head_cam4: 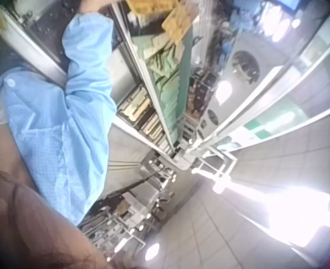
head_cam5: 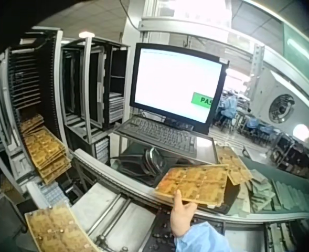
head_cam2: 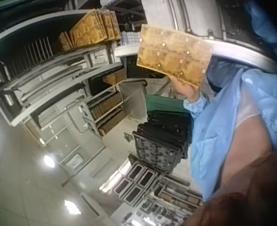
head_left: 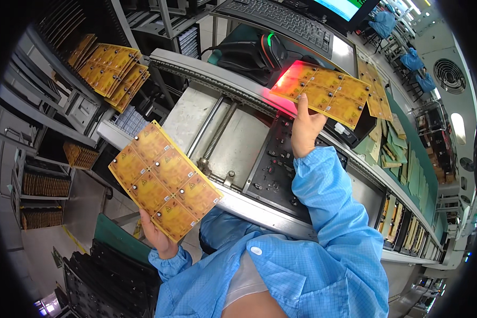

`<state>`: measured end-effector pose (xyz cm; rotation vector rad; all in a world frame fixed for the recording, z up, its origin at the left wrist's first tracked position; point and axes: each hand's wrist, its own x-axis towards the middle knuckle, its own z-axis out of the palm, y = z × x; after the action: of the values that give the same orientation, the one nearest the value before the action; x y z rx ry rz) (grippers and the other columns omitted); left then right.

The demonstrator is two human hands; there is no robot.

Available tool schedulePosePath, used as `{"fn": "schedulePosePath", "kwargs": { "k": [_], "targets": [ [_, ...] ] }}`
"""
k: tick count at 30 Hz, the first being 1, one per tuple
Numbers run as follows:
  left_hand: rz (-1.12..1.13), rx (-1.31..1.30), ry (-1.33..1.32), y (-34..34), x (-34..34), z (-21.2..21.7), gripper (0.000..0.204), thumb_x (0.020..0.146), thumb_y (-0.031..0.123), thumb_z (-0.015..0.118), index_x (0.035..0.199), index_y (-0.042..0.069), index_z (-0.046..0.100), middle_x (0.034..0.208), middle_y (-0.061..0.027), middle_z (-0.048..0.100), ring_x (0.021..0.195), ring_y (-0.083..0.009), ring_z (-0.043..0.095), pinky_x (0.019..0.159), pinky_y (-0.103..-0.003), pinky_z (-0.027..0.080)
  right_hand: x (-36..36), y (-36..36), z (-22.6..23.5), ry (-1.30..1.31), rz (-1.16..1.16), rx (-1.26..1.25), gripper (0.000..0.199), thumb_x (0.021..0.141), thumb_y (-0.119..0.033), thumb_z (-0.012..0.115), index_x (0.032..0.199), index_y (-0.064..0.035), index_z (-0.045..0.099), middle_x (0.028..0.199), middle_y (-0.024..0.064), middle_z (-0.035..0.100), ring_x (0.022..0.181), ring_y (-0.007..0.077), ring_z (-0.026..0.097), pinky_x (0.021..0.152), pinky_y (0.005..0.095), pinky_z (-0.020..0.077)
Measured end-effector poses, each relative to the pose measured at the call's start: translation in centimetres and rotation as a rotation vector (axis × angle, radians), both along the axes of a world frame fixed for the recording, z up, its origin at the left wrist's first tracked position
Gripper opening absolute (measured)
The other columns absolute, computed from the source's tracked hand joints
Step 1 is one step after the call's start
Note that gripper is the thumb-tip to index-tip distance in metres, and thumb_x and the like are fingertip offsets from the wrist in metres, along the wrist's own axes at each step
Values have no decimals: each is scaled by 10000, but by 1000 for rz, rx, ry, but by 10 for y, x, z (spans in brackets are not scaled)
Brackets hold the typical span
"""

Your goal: Assembling circuit boards by placing them into a fixture and applying protective film.

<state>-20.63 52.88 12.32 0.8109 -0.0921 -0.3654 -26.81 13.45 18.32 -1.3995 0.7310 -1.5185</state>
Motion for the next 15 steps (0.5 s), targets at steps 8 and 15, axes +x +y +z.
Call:
{"fn": "schedulePosePath", "kwargs": {
  "k": [8,15],
  "targets": [
    [-38,41,-49,-8,3,-1,488,1089,309,284,1482,22,331,1445,-148,474,1251,-263,545,1022,-401,492,-13,8,7,27,7,33,255,936,-105,664,1131,43,597,1065,80,651,934,143,612,828,286,489],
    [-98,50,-163,-9,7,10,500,1088,316,282,1477,6,331,1437,-155,480,1248,-283,549,1034,-420,478,-111,87,57,-69,321,227,508,904,-16,639,1368,18,437,1291,117,565,1163,216,568,1000,359,447]
  ]
}}
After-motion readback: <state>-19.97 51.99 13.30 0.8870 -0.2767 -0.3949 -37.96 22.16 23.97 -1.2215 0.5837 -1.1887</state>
